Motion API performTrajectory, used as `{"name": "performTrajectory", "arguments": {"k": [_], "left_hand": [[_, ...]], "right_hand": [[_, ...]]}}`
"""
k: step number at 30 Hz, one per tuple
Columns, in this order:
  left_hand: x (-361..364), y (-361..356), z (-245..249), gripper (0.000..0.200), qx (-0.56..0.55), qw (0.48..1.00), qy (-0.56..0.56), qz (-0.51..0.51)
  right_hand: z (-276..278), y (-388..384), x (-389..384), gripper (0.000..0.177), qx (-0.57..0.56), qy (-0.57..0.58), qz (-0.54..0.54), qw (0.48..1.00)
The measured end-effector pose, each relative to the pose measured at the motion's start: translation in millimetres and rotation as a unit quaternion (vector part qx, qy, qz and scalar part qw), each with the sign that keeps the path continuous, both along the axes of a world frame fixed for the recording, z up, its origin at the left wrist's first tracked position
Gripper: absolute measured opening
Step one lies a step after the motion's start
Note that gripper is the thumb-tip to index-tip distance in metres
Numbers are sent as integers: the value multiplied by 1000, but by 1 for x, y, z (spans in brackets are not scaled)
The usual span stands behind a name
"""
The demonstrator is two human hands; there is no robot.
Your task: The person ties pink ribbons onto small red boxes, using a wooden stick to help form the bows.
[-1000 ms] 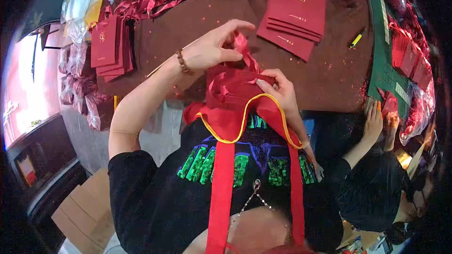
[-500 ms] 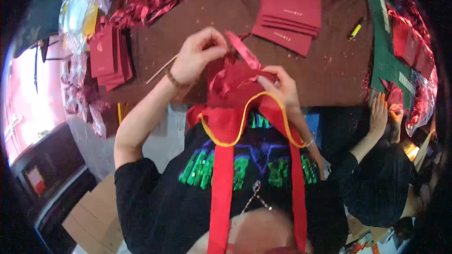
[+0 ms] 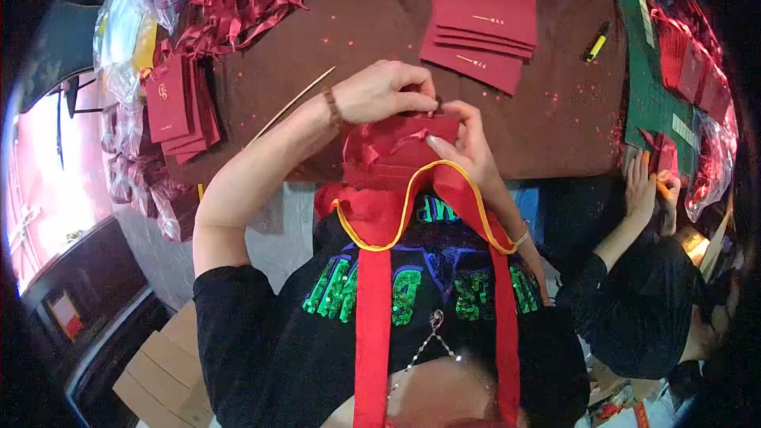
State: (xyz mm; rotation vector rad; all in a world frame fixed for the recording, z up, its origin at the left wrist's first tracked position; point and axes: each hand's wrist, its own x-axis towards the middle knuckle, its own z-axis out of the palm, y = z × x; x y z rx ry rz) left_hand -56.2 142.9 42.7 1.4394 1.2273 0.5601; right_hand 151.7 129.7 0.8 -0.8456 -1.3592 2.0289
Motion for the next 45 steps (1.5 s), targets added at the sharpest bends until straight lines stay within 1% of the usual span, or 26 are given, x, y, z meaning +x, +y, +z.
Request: {"name": "performTrajectory", "arguments": {"k": [3,4,5,6,7,9,11,13,14,15,17,18,19,21,23,25,27,29,33,35,36,37,40,43,44,45], "left_hand": [[-2,13,-9,24,-89,991,-100,7],[1,19,-9,23,-48,993,-66,88],[-1,24,-5,19,-113,969,-103,196],[-11,36,-9,21,-96,952,-151,247],[-19,46,-9,23,-76,931,-201,295],[-14,57,-7,25,-47,923,-178,338],[-21,65,-17,27,-20,927,-194,319],[-32,70,-7,29,114,942,-9,317],[-36,68,-3,29,152,941,45,298],[-41,64,-1,29,151,942,46,297],[-54,59,4,33,97,888,-220,393],[-58,47,16,37,100,888,-180,411],[-60,29,30,41,105,888,-143,424],[-62,-1,19,35,82,898,-290,320],[-40,-30,37,38,-5,941,-173,290],[-21,-41,30,42,-1,935,-227,272],[-22,-54,12,43,-48,932,-184,309],[-18,-60,16,42,30,965,-85,246],[-12,-67,13,46,-9,964,-128,231],[-8,-75,17,58,-31,943,-244,226],[-11,-80,23,70,88,980,-78,159],[-10,-85,24,81,57,983,-57,167],[-18,-95,21,79,0,960,-164,228],[-55,-116,50,74,137,963,85,215],[-71,-126,86,77,130,939,117,295],[-83,-139,113,68,169,882,257,356]], "right_hand": [[-12,3,0,41,16,21,-7,1000],[-14,5,4,41,21,-33,43,998],[-15,6,5,40,28,-88,92,991],[-21,7,2,40,196,-59,83,975],[-15,11,-1,40,199,-53,89,975],[12,22,-3,42,-14,-58,90,994],[30,26,-8,42,29,-30,83,996],[33,33,-12,42,-23,38,20,999],[29,40,0,42,-51,-22,46,997],[24,38,-1,42,-52,-21,46,997],[19,40,0,41,28,-12,-8,1000],[32,49,8,42,-26,-101,36,994],[27,52,7,42,-20,-102,23,994],[16,50,-4,42,44,44,-122,991],[41,52,-8,41,73,50,-160,983],[46,54,-7,39,-31,-18,-63,997],[25,58,1,34,23,-15,-27,999],[17,60,9,28,-96,-35,17,995],[27,46,-5,23,-65,-32,-9,997],[19,49,-1,20,-12,-28,5,1000],[20,49,-2,21,-6,-18,-10,1000],[21,46,-5,22,-3,-9,-23,1000],[23,38,-19,16,-4,4,-14,1000],[26,34,-29,20,40,28,-12,999],[26,39,-29,24,-3,40,13,999],[26,41,-30,27,-48,50,37,997]]}}
